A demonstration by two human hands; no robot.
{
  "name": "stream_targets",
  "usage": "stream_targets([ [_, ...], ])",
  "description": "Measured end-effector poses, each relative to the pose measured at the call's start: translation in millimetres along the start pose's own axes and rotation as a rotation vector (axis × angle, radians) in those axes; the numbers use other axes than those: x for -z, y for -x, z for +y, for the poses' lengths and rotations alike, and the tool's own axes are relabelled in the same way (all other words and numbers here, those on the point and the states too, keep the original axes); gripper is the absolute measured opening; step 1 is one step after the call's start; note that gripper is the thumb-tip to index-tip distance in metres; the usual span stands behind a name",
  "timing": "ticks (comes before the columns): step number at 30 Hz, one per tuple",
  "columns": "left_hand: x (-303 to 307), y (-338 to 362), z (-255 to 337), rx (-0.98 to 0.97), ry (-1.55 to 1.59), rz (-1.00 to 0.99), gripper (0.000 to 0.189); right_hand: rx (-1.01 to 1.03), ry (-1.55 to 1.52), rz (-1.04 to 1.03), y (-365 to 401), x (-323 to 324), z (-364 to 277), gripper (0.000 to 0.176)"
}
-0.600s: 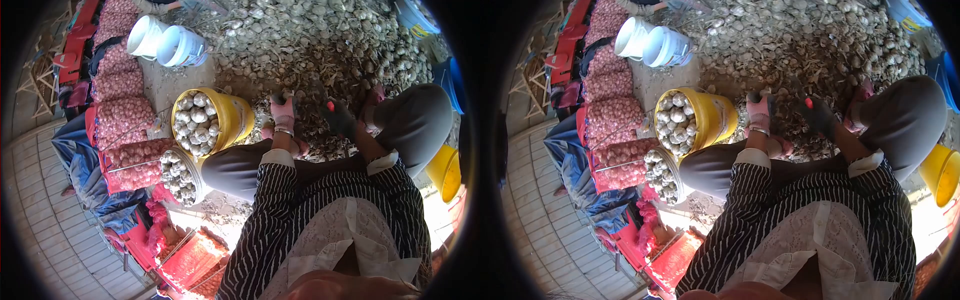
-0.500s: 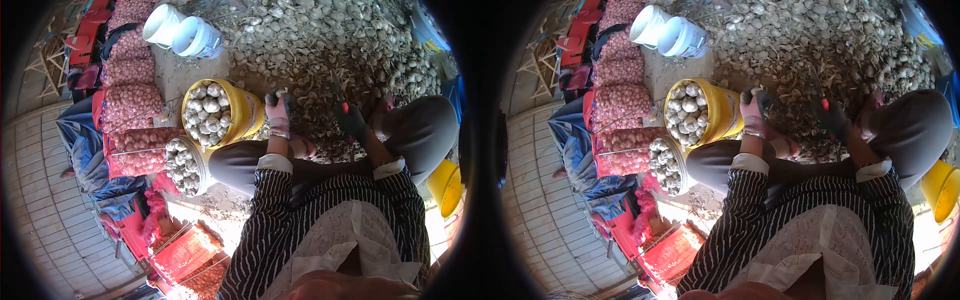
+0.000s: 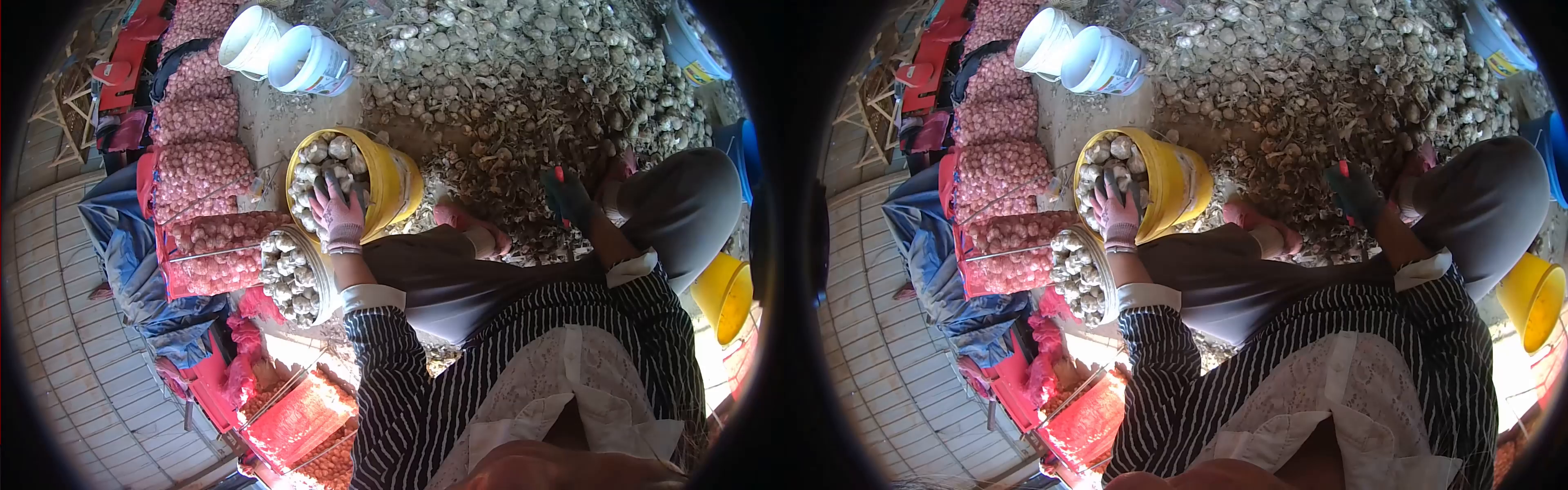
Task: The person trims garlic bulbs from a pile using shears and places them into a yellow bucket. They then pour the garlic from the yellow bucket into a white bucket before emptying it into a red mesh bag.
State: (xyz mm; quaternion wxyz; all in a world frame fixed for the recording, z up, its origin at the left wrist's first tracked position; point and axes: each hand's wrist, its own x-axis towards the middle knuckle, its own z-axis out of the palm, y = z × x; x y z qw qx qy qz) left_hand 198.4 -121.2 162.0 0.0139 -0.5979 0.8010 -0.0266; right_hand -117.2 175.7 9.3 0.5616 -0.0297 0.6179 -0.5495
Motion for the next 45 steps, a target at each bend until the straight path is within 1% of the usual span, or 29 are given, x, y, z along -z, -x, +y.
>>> stream_targets([
  [3, -3, 5, 13, -0.015, -0.131, 0.034, 0.075, -0.010, -0.073, -0.027, -3, -1, -4, 0.020],
  [5, -8, 1, 23, -0.047, -0.193, 0.067, 0.069, -0.014, -0.138, -0.023, -8, -6, -4, 0.019],
  [7, -3, -1, 41, -0.278, -0.409, 0.086, 0.061, -0.010, -0.094, 0.031, -4, -14, -11, 0.020],
  [9, -3, -2, 55, -0.285, -0.529, 0.054, 0.057, -0.009, -0.047, 0.080, -1, -13, -10, 0.021],
  [11, 0, -7, 66, -0.223, -0.600, 0.028, 0.061, 0.038, 0.053, 0.023, -5, -7, -8, 0.021],
  [12, -5, -9, 64, -0.243, -0.567, 0.082, 0.064, 0.034, 0.038, 0.036, -7, -6, -7, 0.021],
  [13, -1, -8, 70, -0.182, -0.622, -0.014, 0.067, 0.058, 0.008, 0.035, -9, -6, -7, 0.020],
  [17, 5, -4, 64, -0.196, -0.545, 0.038, 0.074, 0.137, -0.074, 0.085, -17, -3, 4, 0.021],
  [18, 9, 0, 74, -0.192, -0.527, 0.103, 0.074, 0.131, -0.091, 0.112, -14, 1, 2, 0.021],
  [20, 8, 5, 93, -0.223, -0.513, 0.251, 0.070, 0.068, -0.290, -0.008, -5, 10, -3, 0.024],
  [21, 11, 8, 113, -0.232, -0.509, 0.243, 0.070, 0.062, -0.290, 0.003, -3, 13, -7, 0.024],
  [22, 13, 8, 136, -0.342, -0.280, 0.227, 0.067, 0.009, -0.281, -0.006, -2, 14, -11, 0.025],
  [23, 8, 7, 156, -0.446, -0.050, 0.210, 0.064, -0.044, -0.274, -0.016, -2, 14, -13, 0.026],
  [24, -19, 4, 171, -0.467, 0.078, 0.075, 0.060, -0.047, -0.271, -0.005, -4, 15, -12, 0.026],
  [26, -64, 3, 211, -0.483, 0.256, -0.206, 0.055, 0.074, 0.017, 0.094, -12, 12, -4, 0.028],
  [27, -83, 6, 238, -0.479, 0.312, -0.352, 0.054, 0.070, 0.017, 0.107, -12, 10, -8, 0.028],
  [29, -144, 15, 272, -0.363, 0.183, -0.487, 0.054, 0.041, 0.085, 0.153, -5, 7, -17, 0.032],
  [30, -171, 18, 283, -0.380, 0.186, -0.505, 0.054, 0.030, 0.081, 0.175, -4, 7, -13, 0.032],
  [32, -205, 19, 299, -0.250, -0.086, -0.802, 0.045, 0.129, 0.207, 0.200, -14, 2, -1, 0.039],
  [33, -211, 24, 303, -0.264, -0.085, -0.808, 0.045, 0.125, 0.205, 0.215, -12, 2, -4, 0.039],
  [35, -220, 35, 301, -0.136, -0.088, -0.599, 0.043, 0.167, 0.276, 0.275, -5, 2, -8, 0.044],
  [36, -205, 32, 302, -0.073, 0.008, -0.680, 0.050, 0.159, 0.282, 0.280, -1, 5, -14, 0.044],
  [37, -202, 28, 293, -0.070, 0.013, -0.687, 0.050, 0.108, 0.304, 0.243, 3, 8, -23, 0.046],
  [39, -221, 23, 267, -0.027, 0.511, -0.611, 0.055, 0.060, 0.337, 0.198, 7, 10, -28, 0.049],
  [40, -228, 24, 251, 0.038, 1.019, -0.614, 0.050, 0.086, 0.401, 0.212, 9, 8, -28, 0.048],
  [42, -235, 20, 226, 0.058, 1.044, -0.544, 0.046, 0.130, 0.464, 0.212, 10, 5, -33, 0.048],
  [43, -232, 19, 217, 0.071, 1.066, -0.487, 0.042, 0.193, 0.592, 0.183, 12, 6, -38, 0.049],
  [44, -165, 37, 244, 0.158, 1.654, -0.607, 0.038, 0.257, 0.719, 0.158, 14, 6, -43, 0.051],
  [45, -139, 43, 247, 0.148, 1.655, -0.595, 0.038, 0.271, 0.716, 0.156, 15, 5, -46, 0.051],
])
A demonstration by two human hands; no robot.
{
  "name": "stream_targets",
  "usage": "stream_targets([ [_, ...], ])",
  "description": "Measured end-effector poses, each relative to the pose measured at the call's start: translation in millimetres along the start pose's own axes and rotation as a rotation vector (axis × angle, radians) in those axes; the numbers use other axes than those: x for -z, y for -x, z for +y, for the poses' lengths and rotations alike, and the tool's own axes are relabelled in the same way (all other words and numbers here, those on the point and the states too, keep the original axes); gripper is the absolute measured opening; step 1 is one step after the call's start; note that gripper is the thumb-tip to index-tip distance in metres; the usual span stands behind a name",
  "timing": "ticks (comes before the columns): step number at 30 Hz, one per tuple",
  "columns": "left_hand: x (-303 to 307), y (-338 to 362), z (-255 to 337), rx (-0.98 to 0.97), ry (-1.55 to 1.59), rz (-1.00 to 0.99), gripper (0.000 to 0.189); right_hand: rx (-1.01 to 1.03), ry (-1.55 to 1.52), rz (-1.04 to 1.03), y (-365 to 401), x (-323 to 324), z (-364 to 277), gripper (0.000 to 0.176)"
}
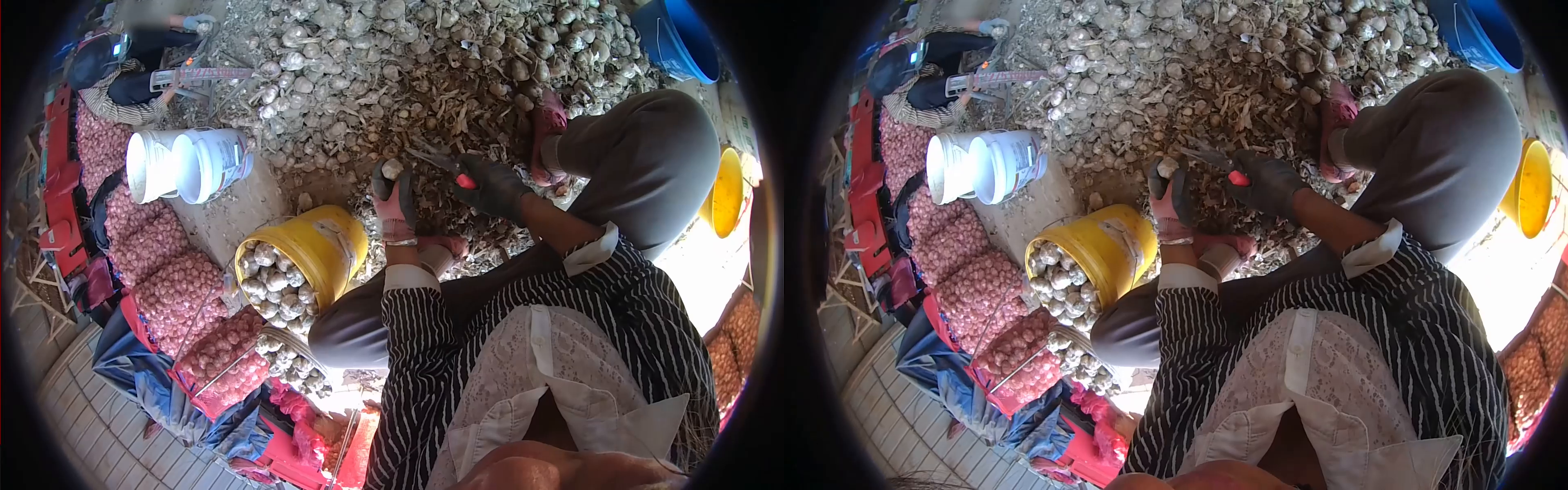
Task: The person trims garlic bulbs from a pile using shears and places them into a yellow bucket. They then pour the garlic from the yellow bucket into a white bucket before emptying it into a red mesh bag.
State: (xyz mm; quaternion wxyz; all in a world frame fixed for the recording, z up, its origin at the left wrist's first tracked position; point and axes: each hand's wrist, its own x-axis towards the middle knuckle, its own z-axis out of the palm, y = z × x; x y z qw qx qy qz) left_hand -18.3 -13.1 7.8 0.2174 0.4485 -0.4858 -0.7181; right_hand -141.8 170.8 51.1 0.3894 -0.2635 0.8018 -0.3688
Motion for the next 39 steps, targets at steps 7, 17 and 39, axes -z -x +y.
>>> stream_targets([
  [7, -1, 35, 38, -0.144, 0.653, -0.417, 0.023, 0.088, 0.013, -0.046, 18, -1, -5, 0.047],
  [17, -6, 84, 36, 0.013, 1.000, -0.557, 0.027, 0.245, -0.066, -0.118, 44, -24, 3, 0.060],
  [39, 229, 106, 203, -0.605, -0.379, 0.627, 0.044, -0.525, -0.796, -0.640, 20, -8, -12, 0.035],
])
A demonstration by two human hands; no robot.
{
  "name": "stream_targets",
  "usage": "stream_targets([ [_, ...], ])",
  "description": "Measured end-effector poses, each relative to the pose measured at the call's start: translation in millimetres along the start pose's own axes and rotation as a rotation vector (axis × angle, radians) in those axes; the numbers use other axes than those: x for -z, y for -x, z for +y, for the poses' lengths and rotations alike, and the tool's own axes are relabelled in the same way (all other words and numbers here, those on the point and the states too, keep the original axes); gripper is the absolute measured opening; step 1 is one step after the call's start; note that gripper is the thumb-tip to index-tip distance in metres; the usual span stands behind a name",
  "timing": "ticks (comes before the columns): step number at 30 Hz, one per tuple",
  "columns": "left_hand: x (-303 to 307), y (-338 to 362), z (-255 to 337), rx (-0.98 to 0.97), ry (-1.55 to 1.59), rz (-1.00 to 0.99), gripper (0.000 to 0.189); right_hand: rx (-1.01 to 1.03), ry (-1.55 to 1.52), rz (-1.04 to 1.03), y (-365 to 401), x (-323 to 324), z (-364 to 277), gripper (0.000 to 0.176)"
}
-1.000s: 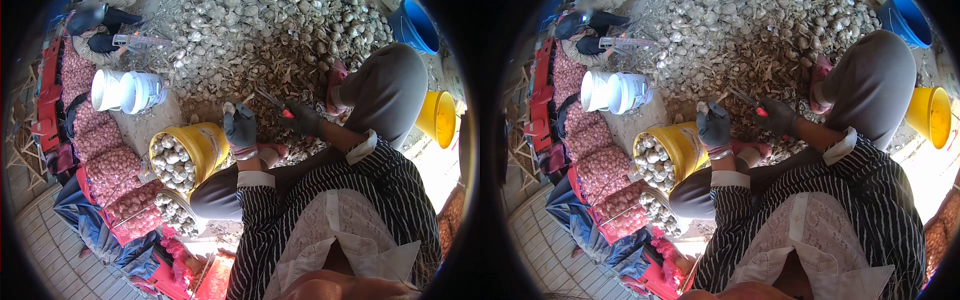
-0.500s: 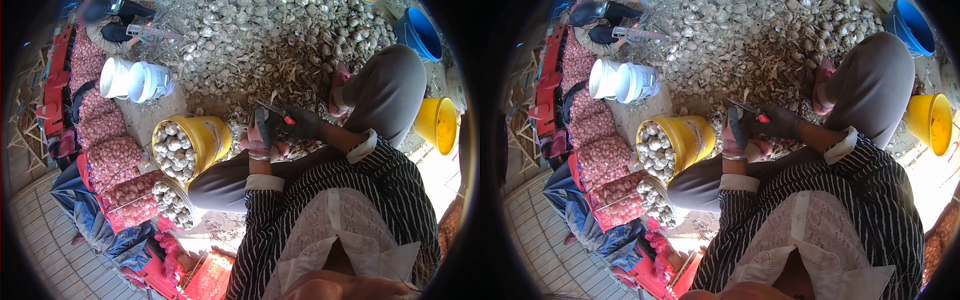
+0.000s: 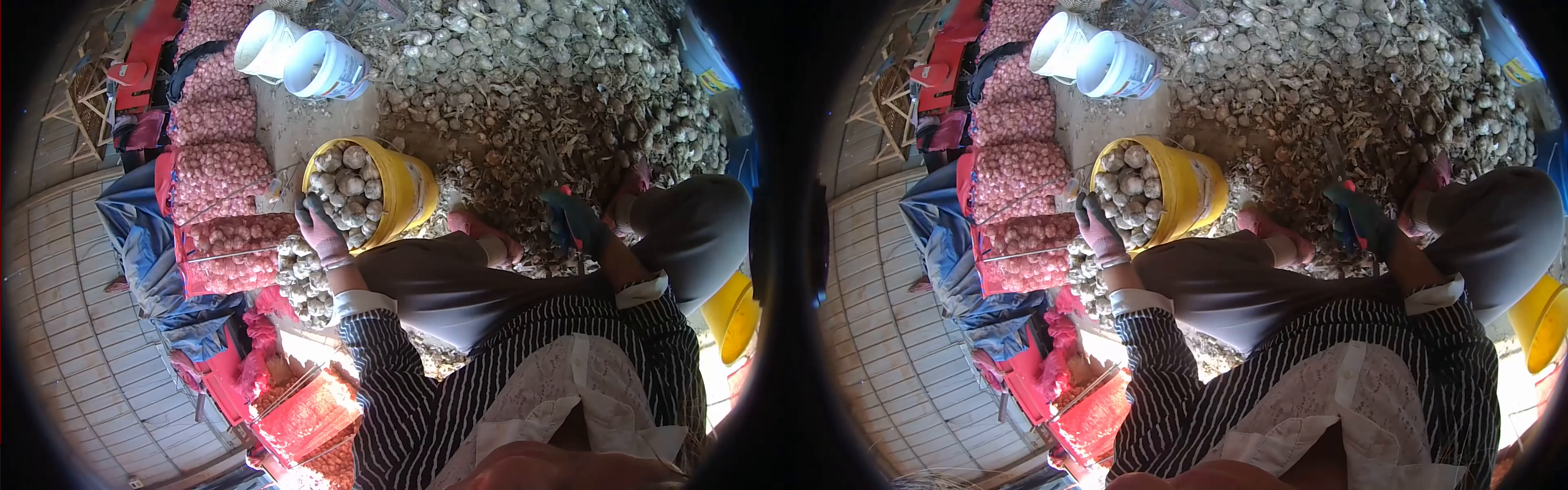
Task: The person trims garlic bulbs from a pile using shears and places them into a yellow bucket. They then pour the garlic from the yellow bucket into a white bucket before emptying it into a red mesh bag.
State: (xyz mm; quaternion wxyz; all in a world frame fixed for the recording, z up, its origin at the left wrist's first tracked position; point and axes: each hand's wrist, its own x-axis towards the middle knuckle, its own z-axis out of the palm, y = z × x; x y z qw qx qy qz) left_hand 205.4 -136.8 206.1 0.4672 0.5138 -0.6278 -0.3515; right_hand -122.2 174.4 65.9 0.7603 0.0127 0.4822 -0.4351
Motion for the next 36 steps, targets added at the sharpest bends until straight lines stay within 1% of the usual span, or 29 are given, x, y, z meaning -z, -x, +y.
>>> stream_targets([
  [2, 28, -32, -38, 0.088, -0.101, -0.021, 0.043, 0.205, -0.280, -0.039, -1, -1, -1, 0.043],
  [3, 44, -50, -84, 0.150, -0.135, -0.044, 0.042, 0.200, -0.286, -0.016, 7, -6, -7, 0.043],
  [4, 77, -79, -161, 0.288, 0.120, -0.247, 0.044, 0.294, -0.482, -0.131, 19, -14, -21, 0.044],
  [5, 71, -76, -152, 0.211, -0.207, -0.241, 0.049, 0.401, -0.672, -0.243, 28, -16, -31, 0.045],
  [6, 62, -73, -123, 0.270, -0.324, -0.263, 0.055, 0.417, -0.677, -0.201, 31, -11, -35, 0.045],
  [7, 60, -71, -121, 0.213, -0.399, -0.178, 0.063, 0.367, -0.678, -0.192, 31, -7, -34, 0.046],
  [8, 50, -64, -107, 0.080, -0.832, 0.003, 0.069, 0.317, -0.682, -0.188, 29, 0, -30, 0.047],
  [9, 26, -52, -70, 0.109, -1.234, 0.105, 0.072, 0.329, -0.691, -0.160, 17, 9, -19, 0.047],
  [10, 12, -44, -46, -0.026, -1.315, 0.137, 0.071, 0.220, -0.711, -0.209, -2, 20, -3, 0.048],
  [11, 1, -40, -23, -0.296, -1.212, 0.095, 0.068, 0.107, -0.731, -0.262, -12, 29, 6, 0.049],
  [13, -31, -34, 11, -0.600, -0.921, -0.082, 0.061, 0.159, -0.774, -0.236, -16, 30, 3, 0.048],
  [15, -83, -15, 46, -0.468, -0.655, -0.416, 0.055, 0.206, -0.813, -0.209, -14, 19, -13, 0.047],
  [16, -98, -17, 27, -0.508, -0.578, -0.569, 0.050, 0.345, -0.745, -0.080, 2, 7, -34, 0.045],
  [17, -121, -11, 20, -0.369, -0.501, -0.712, 0.050, 0.481, -0.672, 0.046, 9, 1, -46, 0.042],
  [18, -149, 2, 16, -0.231, -0.423, -0.851, 0.050, 0.480, -0.682, 0.056, 4, 2, -44, 0.042],
  [20, -210, 31, 6, -0.231, -0.572, -1.055, 0.048, 0.467, -0.299, 0.333, -17, 10, -32, 0.035],
  [21, -240, 45, -12, -0.332, -0.640, -1.141, 0.048, 0.470, -0.311, 0.344, -22, 14, -26, 0.035],
  [22, -269, 58, -33, -0.436, -0.706, -1.226, 0.049, 0.354, -0.306, 0.352, -26, 17, -18, 0.030],
  [23, -301, 71, -44, -0.469, -0.758, -1.280, 0.049, 0.231, -0.305, 0.358, -29, 20, -9, 0.026],
  [24, -332, 84, -54, -0.497, -0.810, -1.334, 0.049, 0.286, -0.382, 0.373, -35, 21, -5, 0.022],
  [26, -386, 107, -64, -0.306, -0.787, -1.384, 0.054, 0.350, -0.378, 0.423, -22, 19, -24, 0.022],
  [27, -403, 120, -74, -0.304, -0.784, -1.399, 0.054, 0.424, -0.364, 0.457, -18, 17, -31, 0.021],
  [29, -428, 139, -99, -0.580, -0.990, -1.298, 0.060, 0.464, -0.350, 0.496, -22, 22, -34, 0.021],
  [30, -430, 144, -107, -0.563, -1.102, -1.441, 0.071, 0.497, -0.326, 0.526, -20, 24, -33, 0.021],
  [31, -423, 147, -119, -0.561, -1.100, -1.451, 0.071, 0.490, -0.330, 0.532, -20, 28, -31, 0.021],
  [33, -389, 139, -143, -0.676, -1.325, -1.521, 0.079, 0.415, -0.422, 0.544, -21, 32, -28, 0.020],
  [34, -377, 134, -148, -0.589, -1.442, -1.480, 0.083, 0.413, -0.427, 0.541, -22, 35, -27, 0.020],
  [35, -372, 130, -154, -0.588, -1.447, -1.484, 0.083, 0.403, -0.464, 0.513, -21, 38, -26, 0.019],
  [36, -365, 128, -159, -0.505, -1.430, -1.377, 0.081, 0.390, -0.500, 0.484, -21, 37, -23, 0.019],
])
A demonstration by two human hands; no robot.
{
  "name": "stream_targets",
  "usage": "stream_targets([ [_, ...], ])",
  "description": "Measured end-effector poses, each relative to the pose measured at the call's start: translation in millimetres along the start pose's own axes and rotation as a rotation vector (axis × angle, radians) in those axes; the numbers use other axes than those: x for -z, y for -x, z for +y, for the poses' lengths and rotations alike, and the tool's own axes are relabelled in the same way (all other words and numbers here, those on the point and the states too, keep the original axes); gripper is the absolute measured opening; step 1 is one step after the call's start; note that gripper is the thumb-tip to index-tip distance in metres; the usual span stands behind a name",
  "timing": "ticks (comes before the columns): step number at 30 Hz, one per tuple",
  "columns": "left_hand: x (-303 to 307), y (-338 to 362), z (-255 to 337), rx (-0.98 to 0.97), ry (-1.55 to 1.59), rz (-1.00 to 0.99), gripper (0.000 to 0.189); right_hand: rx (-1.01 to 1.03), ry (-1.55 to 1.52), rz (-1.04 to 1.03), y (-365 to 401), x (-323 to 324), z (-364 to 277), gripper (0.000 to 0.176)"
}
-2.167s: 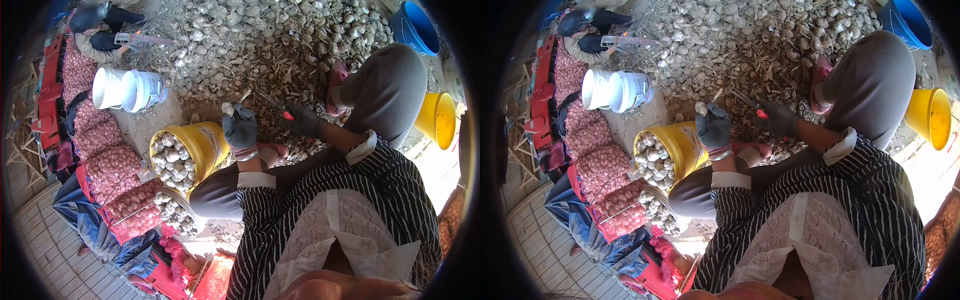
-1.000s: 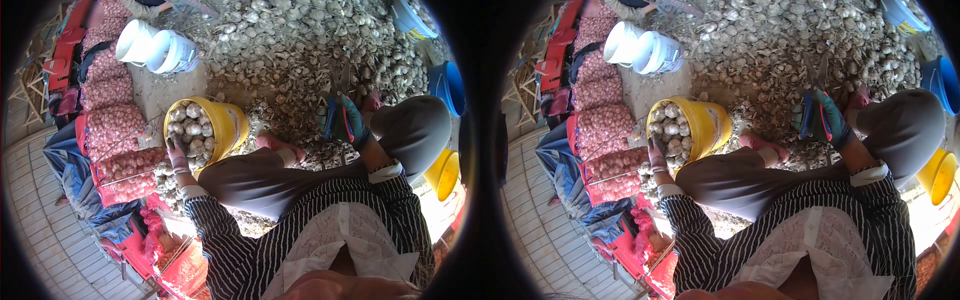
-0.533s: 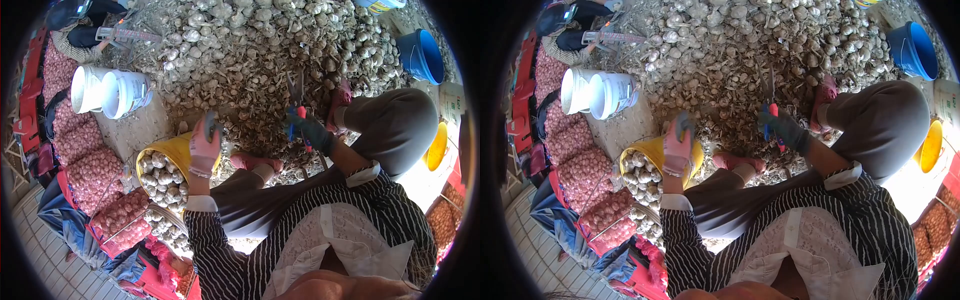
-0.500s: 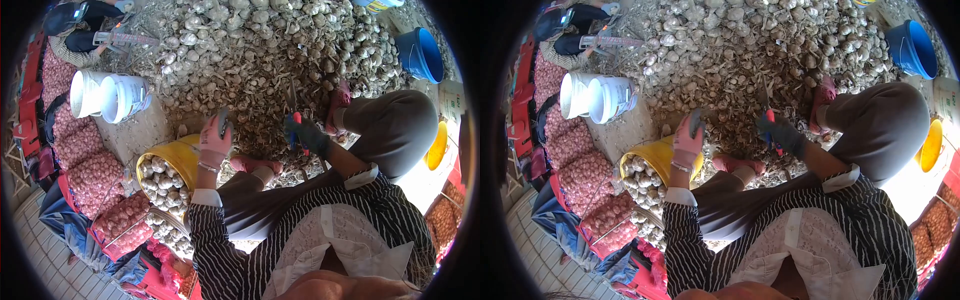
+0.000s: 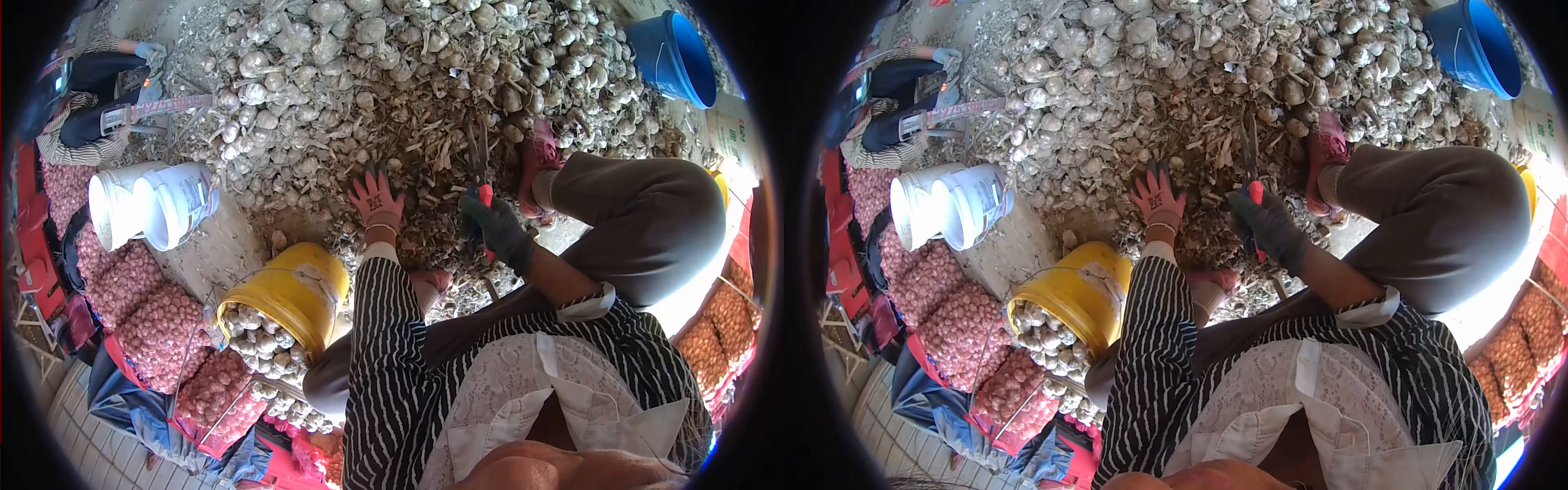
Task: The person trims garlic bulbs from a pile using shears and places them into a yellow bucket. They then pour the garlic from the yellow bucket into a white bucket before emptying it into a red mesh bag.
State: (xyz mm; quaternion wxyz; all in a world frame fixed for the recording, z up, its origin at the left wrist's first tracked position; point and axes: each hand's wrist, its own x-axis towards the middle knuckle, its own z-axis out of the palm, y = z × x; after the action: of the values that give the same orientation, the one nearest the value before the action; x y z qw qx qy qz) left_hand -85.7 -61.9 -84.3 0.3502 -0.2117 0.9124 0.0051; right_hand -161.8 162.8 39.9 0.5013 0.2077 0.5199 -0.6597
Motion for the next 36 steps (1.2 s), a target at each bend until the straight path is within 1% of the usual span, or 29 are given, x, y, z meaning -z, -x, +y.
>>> stream_targets([
  [1, -5, 4, -4, 0.100, 0.075, 0.053, 0.078, -0.008, 0.003, -0.004, 1, -1, 1, 0.019],
  [2, -10, 10, -5, 0.087, 0.125, 0.154, 0.074, 0.010, 0.011, 0.001, 2, -2, 1, 0.019],
  [3, -10, 18, 2, 0.089, 0.133, 0.157, 0.074, 0.031, 0.019, 0.009, 3, -2, 0, 0.020],
  [5, -10, 40, 30, 0.166, 0.337, 0.357, 0.072, 0.026, 0.026, 0.025, 8, -7, -2, 0.021],
  [6, -23, 51, 47, 0.038, 0.491, 0.596, 0.067, 0.024, 0.029, 0.041, 11, -10, -3, 0.021],
  [7, 1, 69, 64, -0.154, 0.687, 0.324, 0.062, 0.035, 0.040, 0.061, 12, -11, -2, 0.021],
  [8, 23, 90, 84, -0.354, 0.866, 0.036, 0.056, 0.054, 0.063, 0.023, 13, -11, 0, 0.021],
  [9, -23, 107, 117, -0.624, 0.739, 0.153, 0.052, 0.070, 0.086, -0.016, 15, -12, 2, 0.021],
  [10, -71, 124, 141, -0.880, 0.597, 0.274, 0.048, 0.074, 0.094, 0.002, 20, -16, 5, 0.021],
  [11, -7, 154, 141, -0.895, 0.725, -0.199, 0.048, 0.091, 0.092, -0.034, 25, -22, 9, 0.022],
  [12, 5, 165, 151, -0.955, 0.660, -0.329, 0.048, 0.107, 0.090, -0.073, 28, -28, 11, 0.023],
  [14, -24, 187, 155, -0.973, 0.634, -0.338, 0.049, 0.111, 0.123, -0.088, 32, -37, 17, 0.021],
  [17, -36, 191, 155, -0.927, 0.660, -0.363, 0.049, 0.089, 0.174, -0.098, 37, -50, 17, 0.020],
  [21, -41, 191, 155, -0.904, 0.738, -0.397, 0.050, 0.048, 0.255, -0.079, 25, -58, 13, 0.021],
  [22, -43, 192, 156, -0.896, 0.764, -0.409, 0.050, 0.064, 0.334, -0.064, 20, -52, 14, 0.023],
  [23, -45, 191, 157, -0.886, 0.785, -0.420, 0.050, 0.037, 0.340, -0.042, 13, -48, 17, 0.023],
  [25, -51, 194, 160, -0.858, 0.832, -0.446, 0.050, 0.002, 0.315, 0.033, 3, -39, 24, 0.024],
  [26, -55, 195, 163, -0.844, 0.853, -0.451, 0.050, -0.087, 0.298, 0.071, 2, -40, 14, 0.024],
  [27, -59, 195, 165, -0.830, 0.872, -0.458, 0.050, -0.109, 0.299, 0.085, 0, -37, 15, 0.024],
  [29, -64, 203, 176, -0.808, 0.910, -0.467, 0.051, -0.152, 0.203, 0.152, 4, -25, 25, 0.025],
  [30, -68, 208, 181, -0.797, 0.926, -0.463, 0.051, -0.159, 0.251, 0.164, 7, -19, 31, 0.026],
  [33, -81, 227, 199, -0.752, 0.961, -0.423, 0.051, -0.206, 0.262, 0.177, 25, -4, 42, 0.027],
  [35, -89, 242, 210, -0.731, 0.974, -0.379, 0.051, -0.209, 0.302, 0.183, 44, 16, 61, 0.027],
  [36, -92, 248, 214, -0.721, 0.976, -0.351, 0.052, -0.249, 0.350, 0.157, 54, 24, 68, 0.032],
])
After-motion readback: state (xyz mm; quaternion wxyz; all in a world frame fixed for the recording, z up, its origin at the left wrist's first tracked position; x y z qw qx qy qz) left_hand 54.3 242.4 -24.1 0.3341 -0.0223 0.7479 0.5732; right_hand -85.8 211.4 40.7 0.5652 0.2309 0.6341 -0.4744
